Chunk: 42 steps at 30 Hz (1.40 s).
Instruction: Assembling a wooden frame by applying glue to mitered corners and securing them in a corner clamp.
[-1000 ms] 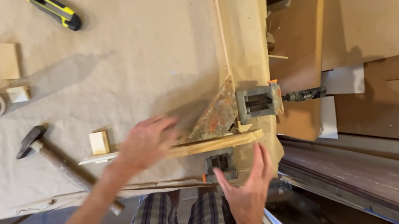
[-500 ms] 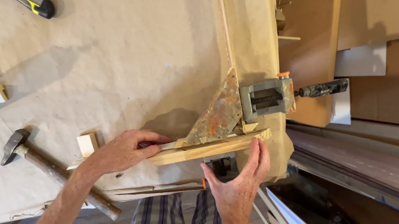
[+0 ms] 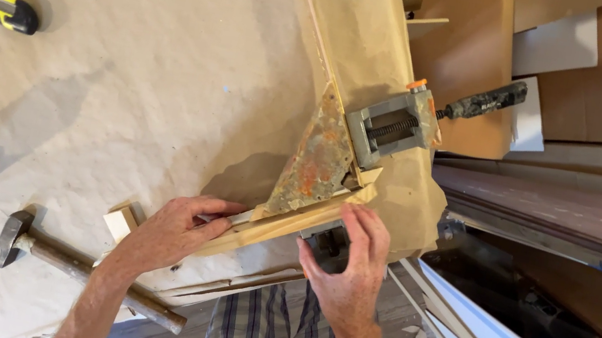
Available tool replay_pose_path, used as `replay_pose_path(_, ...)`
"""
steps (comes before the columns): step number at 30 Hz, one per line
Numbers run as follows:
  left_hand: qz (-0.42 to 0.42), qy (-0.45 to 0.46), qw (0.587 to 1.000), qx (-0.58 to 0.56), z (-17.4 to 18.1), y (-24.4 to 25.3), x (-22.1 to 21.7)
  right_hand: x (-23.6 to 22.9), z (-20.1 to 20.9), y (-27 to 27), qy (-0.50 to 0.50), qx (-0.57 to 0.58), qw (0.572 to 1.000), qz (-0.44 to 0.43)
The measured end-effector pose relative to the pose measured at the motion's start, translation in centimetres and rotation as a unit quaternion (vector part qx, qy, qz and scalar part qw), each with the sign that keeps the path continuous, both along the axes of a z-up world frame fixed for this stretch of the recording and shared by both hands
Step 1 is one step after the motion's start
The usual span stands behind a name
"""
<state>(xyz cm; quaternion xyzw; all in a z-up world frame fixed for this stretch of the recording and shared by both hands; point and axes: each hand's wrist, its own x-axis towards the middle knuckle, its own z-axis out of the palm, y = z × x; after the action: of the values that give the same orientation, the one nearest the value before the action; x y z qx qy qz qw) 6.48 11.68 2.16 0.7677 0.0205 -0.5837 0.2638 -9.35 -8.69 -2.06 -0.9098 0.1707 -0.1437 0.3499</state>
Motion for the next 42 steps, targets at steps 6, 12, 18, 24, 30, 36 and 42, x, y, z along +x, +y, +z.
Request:
replay_pose_path(6,0.004,-0.006,1.000,-0.011,-0.4,-0.1,-0.3,0.1,0.0,0.2,-0.024,0.000,1.000,0.013)
replay_pose_path(12,-0.003,-0.020,1.000,-0.013,-0.7,0.0,-0.5,0.3,0.3,0.0,-0.035,0.005,0.999,0.021)
replay_pose_path(18,-0.027,-0.015,1.000,-0.001,-0.7,0.0,-0.5,0.2,0.3,0.1,-0.035,0.012,0.999,0.025)
replay_pose_path(24,-0.004,-0.025,1.000,-0.016,-1.4,0.2,-0.7,0.3,0.4,0.1,-0.041,0.016,0.999,0.025)
replay_pose_path(30,-0.003,-0.045,0.998,-0.046,-2.8,0.5,-1.1,0.5,0.6,-0.1,-0.052,0.012,0.998,0.031)
replay_pose_path(36,-0.007,-0.044,0.999,-0.030,-2.2,-0.4,-0.9,0.5,0.8,-0.1,-0.046,0.024,0.998,0.027)
replay_pose_path(42,0.012,-0.040,0.998,-0.054,-2.3,-0.4,-1.1,0.3,0.4,-0.2,-0.036,0.021,0.999,0.034)
